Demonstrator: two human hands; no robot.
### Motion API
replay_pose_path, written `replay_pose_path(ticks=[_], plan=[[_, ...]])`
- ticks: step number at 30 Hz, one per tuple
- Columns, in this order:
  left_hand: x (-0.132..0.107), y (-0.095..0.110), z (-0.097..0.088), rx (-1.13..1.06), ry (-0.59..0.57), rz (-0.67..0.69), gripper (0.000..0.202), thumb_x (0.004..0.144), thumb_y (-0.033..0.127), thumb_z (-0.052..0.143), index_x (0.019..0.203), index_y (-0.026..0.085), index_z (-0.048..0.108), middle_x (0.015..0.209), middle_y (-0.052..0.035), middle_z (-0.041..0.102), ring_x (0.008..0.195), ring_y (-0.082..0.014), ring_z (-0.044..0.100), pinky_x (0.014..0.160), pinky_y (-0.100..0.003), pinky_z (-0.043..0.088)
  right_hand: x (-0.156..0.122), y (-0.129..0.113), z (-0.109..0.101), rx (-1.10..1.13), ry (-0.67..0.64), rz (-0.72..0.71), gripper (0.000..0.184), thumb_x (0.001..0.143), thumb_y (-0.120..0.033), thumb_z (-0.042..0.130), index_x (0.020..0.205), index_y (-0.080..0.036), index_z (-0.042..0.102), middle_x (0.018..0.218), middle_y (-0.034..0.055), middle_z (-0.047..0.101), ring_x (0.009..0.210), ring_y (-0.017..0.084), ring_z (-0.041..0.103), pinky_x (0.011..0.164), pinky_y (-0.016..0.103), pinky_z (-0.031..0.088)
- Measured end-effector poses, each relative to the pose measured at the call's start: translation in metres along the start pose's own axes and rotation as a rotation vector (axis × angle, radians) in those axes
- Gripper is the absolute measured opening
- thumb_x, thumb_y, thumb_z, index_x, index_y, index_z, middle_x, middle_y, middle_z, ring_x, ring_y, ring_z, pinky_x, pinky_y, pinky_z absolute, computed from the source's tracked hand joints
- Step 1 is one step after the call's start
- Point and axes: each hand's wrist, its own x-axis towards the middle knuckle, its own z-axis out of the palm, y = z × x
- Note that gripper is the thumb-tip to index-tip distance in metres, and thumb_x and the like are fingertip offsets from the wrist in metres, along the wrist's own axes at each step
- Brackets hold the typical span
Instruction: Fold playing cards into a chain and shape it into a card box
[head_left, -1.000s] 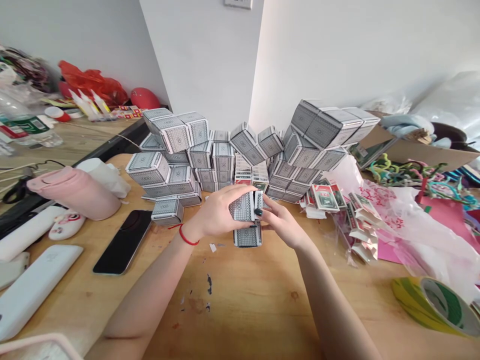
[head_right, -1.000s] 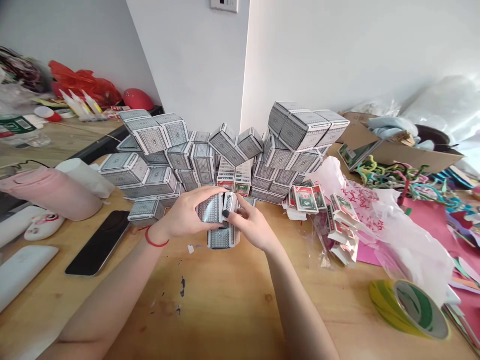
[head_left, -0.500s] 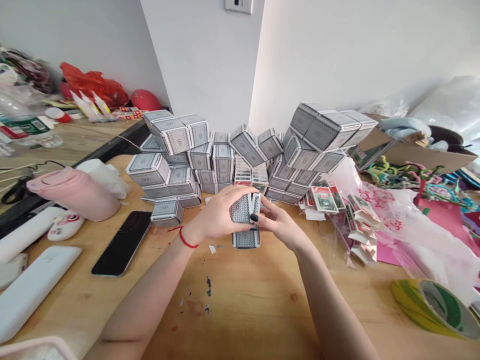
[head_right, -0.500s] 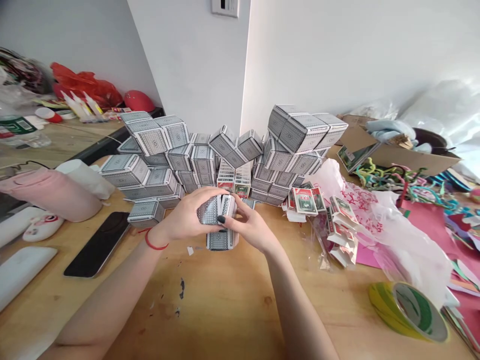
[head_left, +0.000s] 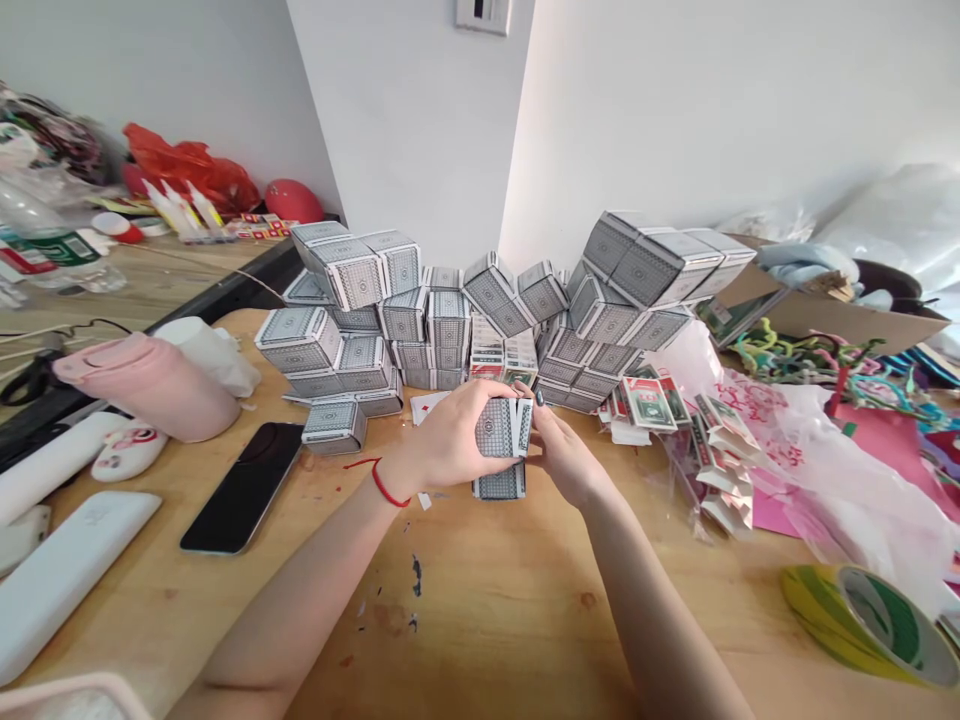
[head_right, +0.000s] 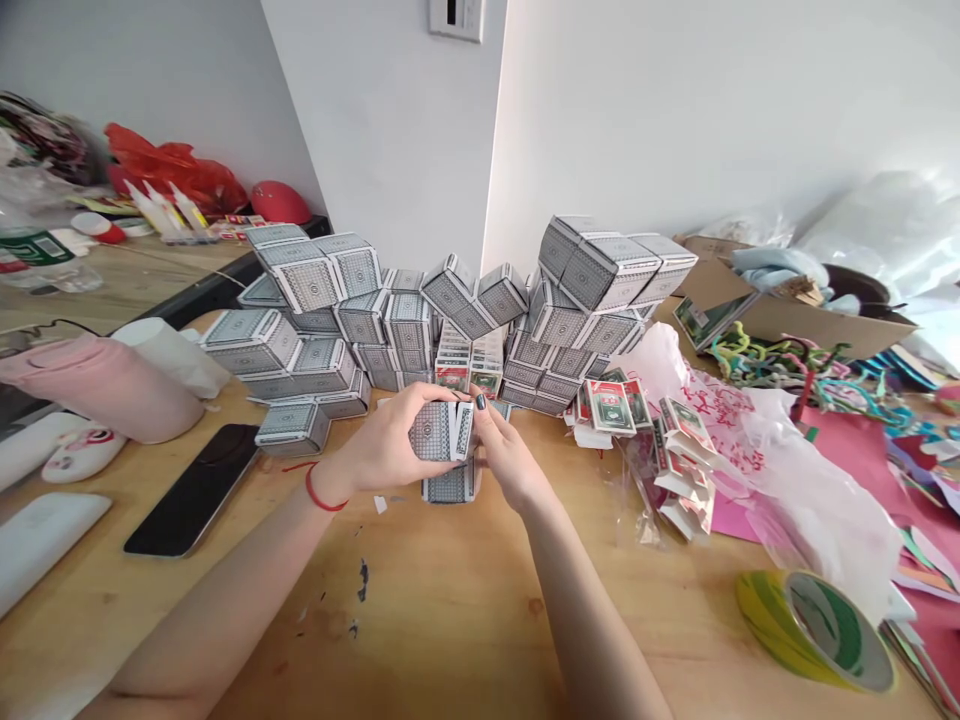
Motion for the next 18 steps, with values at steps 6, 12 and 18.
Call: replay_pose_path(ticks=[6,12,18], plan=[[-0.0017,-0.0034,0.0037,-0.026,-0.010,0.081,0.056,0.061,0.031,0.070,0.107,0.021,0.039,0.112,-0.0087,0.053,0.108,-0.0231,0.050,0.090,-0.040,0.041,-0.0013,-0.0028,0.0072,0.040,0.016,0.023,0.052,0.078,-0.053,0.048,0.126,-0.035,0.042,0.112,-0.0001,0.059,0.088,0.018,0.057,0.059,0.025,0.050],[-0.0010,-0.0001,0.0008,-0.047,-0.015,0.091,0.056,0.061,0.030,0.069,0.108,0.021,0.040,0.112,-0.0083,0.053,0.108,-0.0225,0.050,0.091,-0.039,0.041,-0.0044,-0.0050,0.0049,0.037,-0.026,0.012,0.054,0.077,-0.052,0.049,0.127,-0.035,0.040,0.113,0.0008,0.057,0.094,0.019,0.055,0.063,0.026,0.050],[0.0008,0.0016,-0.0048,0.027,-0.078,0.059,0.061,0.062,0.029,0.068,0.117,0.022,0.039,0.120,-0.0066,0.050,0.112,-0.0221,0.046,0.097,-0.038,0.037,-0.0045,-0.0021,0.0075,-0.041,0.003,0.008,0.057,0.077,-0.050,0.050,0.130,-0.032,0.036,0.118,0.0026,0.053,0.099,0.020,0.053,0.070,0.031,0.049]])
